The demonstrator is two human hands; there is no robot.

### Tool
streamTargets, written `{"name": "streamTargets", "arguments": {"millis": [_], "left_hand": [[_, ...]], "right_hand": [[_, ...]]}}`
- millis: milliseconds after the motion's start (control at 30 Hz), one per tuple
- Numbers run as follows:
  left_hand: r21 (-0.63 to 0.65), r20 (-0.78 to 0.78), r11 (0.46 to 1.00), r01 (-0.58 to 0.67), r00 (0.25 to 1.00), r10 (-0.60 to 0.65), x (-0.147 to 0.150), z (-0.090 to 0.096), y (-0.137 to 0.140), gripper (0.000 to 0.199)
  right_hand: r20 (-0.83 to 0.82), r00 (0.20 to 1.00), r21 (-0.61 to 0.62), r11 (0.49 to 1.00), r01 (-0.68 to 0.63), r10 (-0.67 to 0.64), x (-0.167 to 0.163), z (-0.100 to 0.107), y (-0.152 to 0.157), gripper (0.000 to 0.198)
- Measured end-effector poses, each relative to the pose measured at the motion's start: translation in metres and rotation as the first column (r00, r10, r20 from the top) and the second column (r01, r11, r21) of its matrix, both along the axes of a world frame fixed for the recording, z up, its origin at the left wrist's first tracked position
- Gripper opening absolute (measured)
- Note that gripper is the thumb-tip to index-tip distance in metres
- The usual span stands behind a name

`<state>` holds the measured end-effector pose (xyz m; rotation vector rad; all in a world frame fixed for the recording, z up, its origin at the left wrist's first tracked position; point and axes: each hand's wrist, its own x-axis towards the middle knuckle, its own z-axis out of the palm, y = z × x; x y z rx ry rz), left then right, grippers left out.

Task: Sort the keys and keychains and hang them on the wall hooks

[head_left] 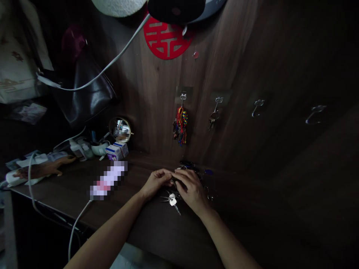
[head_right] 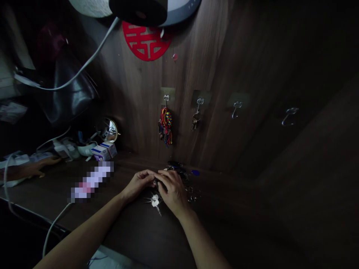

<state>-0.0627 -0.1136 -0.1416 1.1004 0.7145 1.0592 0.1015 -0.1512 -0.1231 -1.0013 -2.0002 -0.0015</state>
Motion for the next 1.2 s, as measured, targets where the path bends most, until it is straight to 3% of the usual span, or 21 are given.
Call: {"name": "streamTargets", "arguments": {"millis": [333, 500, 667, 800, 1000, 1200], "left_hand": [[-0.078, 0.006, 0.996, 0.041, 0.999, -0.041, 0.0, -0.002, -0.001, 0.034], [-0.051, 0.02, 0.997, 0.053, 0.998, -0.052, -0.001, -0.003, 0.001, 0.033], [-0.016, -0.004, 0.998, 0.056, 0.998, -0.056, -0.001, -0.002, 0.0, 0.031], [0.015, 0.015, 0.999, 0.051, 0.999, -0.051, 0.0, -0.003, 0.0, 0.03], [0.055, -0.021, 0.998, 0.023, 1.0, -0.022, 0.001, 0.001, -0.002, 0.031], [0.148, -0.089, 0.989, -0.021, 0.995, 0.035, -0.001, 0.004, -0.003, 0.026]], "right_hand": [[0.001, 1.0, -0.047, 0.999, -0.007, 0.007, 0.002, -0.008, 0.004, 0.026], [-0.168, 0.986, -0.163, 0.987, -0.013, -0.014, -0.001, -0.008, 0.004, 0.014], [-0.398, 0.914, -0.395, 0.914, -0.095, -0.076, -0.004, -0.007, 0.006, 0.019], [-0.465, 0.882, -0.475, 0.861, -0.18, -0.073, -0.005, -0.005, 0.007, 0.022], [-0.487, 0.871, -0.505, 0.832, -0.229, -0.056, -0.006, -0.006, 0.006, 0.024], [-0.54, 0.835, -0.442, 0.88, -0.174, -0.106, -0.004, -0.011, 0.009, 0.022]]}}
